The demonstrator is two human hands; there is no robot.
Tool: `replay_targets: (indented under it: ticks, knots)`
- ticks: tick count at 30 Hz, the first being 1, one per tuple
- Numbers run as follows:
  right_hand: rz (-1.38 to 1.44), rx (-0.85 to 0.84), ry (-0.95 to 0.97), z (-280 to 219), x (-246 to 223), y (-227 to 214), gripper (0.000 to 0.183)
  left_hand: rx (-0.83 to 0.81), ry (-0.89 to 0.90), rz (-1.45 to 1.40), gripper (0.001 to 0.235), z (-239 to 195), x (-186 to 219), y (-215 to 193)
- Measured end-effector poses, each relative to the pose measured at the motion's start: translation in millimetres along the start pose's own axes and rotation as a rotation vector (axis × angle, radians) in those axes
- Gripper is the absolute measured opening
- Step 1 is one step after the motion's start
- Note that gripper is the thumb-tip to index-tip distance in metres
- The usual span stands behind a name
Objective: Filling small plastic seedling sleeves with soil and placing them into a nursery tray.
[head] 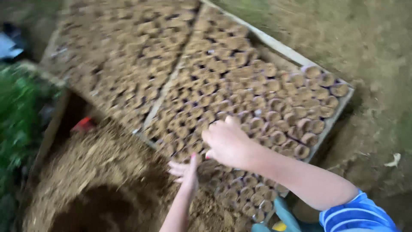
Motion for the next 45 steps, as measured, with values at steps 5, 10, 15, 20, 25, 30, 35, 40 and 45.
replay_targets:
  ticks: [5, 10, 15, 20, 25, 30, 35, 40, 45]
  knots:
    - [0.029, 0.226, -0.461, -1.4, -128.4, 62.4, 0.041, -0.073, 0.271, 0.113, 0.111, 49.0, -9.1, -43.2]
    - [-0.191, 0.23, -0.692, 12.8, -219.0, 147.6, 0.043, -0.355, 0.606, 0.37, 0.066, 59.8, -31.7, -172.3]
    - [-0.27, 0.043, -0.708, 14.9, -332.5, 173.5, 0.037, -0.51, 0.829, 0.544, 0.036, 85.6, -68.8, -330.3]
    - [-0.281, -0.104, -0.564, 15.5, -386.2, 222.0, 0.028, 0.1, 0.941, 0.564, 0.014, 170.2, -105.8, -474.0]
    - [-0.267, -0.213, -0.435, 12.4, -410.1, 253.8, 0.024, 0.294, 1.403, 0.528, 0.029, 216.7, -136.4, -476.9]
    - [-0.255, -0.25, -0.281, 9.7, -438.7, 254.2, 0.022, 0.471, 1.698, 0.6, 0.022, 238.0, -141.0, -466.2]
    - [-0.173, -0.272, 0.034, 1.8, -471.8, 236.1, 0.025, 0.178, 1.615, 0.822, 0.011, 248.0, -127.2, -468.2]
    - [-0.037, -0.068, -0.136, 8.8, -451.0, 252.2, 0.016, -0.152, 1.021, 0.27, 0.017, 198.6, -92.2, -494.4]
    - [0.159, -0.021, -0.089, 8.2, -458.2, 253.9, 0.017, -0.29, 0.69, -0.082, 0.033, 178.9, -96.7, -488.3]
Point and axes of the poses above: each hand's wrist, its own z-axis towards the middle knuckle, its own y-axis out of the palm, x = y × z, the point moved 2 cm from there along z, towards the middle knuckle, and after that the axes turned 13 degrees about x, right-handed, at the moved point
